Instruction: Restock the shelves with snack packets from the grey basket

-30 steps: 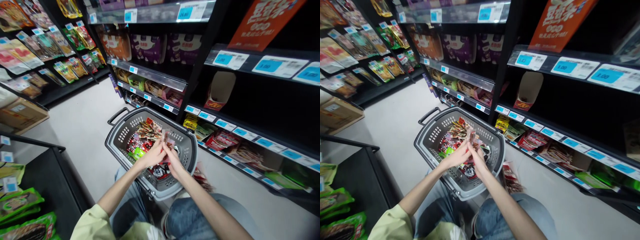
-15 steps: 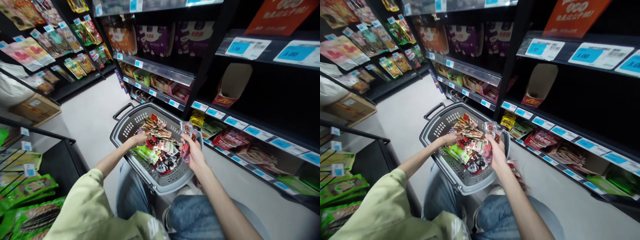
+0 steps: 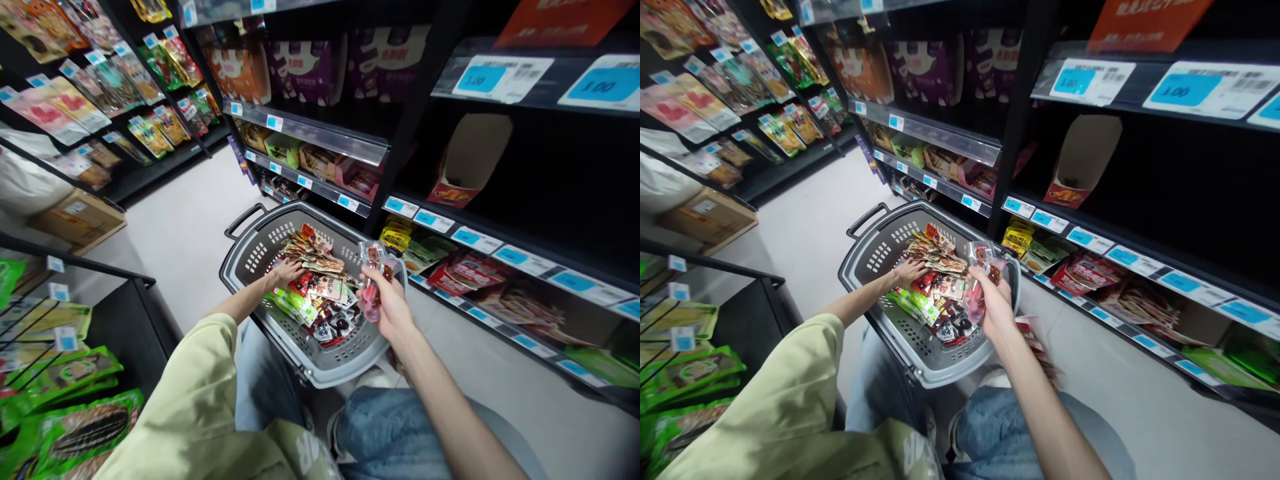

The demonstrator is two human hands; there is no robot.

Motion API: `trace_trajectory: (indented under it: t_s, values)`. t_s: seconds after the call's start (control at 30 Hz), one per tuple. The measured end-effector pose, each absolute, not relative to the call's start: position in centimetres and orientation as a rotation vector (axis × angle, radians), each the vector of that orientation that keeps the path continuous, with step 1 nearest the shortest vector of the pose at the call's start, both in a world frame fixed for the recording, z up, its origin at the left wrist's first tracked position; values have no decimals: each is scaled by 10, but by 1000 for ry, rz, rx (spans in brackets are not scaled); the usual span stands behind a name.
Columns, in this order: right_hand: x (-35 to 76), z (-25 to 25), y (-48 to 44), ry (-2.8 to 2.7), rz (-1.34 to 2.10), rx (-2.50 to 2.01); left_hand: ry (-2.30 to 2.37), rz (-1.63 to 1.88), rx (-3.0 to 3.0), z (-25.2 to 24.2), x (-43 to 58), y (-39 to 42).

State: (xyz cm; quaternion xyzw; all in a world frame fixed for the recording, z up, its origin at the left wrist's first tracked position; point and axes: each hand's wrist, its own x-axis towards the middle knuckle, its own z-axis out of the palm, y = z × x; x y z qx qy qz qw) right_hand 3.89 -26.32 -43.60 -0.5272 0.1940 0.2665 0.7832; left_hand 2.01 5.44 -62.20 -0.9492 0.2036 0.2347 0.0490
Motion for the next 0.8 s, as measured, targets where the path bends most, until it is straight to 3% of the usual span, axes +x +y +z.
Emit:
trace_trajectory:
  t_s: [0.57,0.8]
  values:
    - [40,-447,-260,360,571,-1138,539,807,-3015,-621,23,51]
    - [41,-445,-262,348,552,-1119,445,800,-3219,-582,32,46]
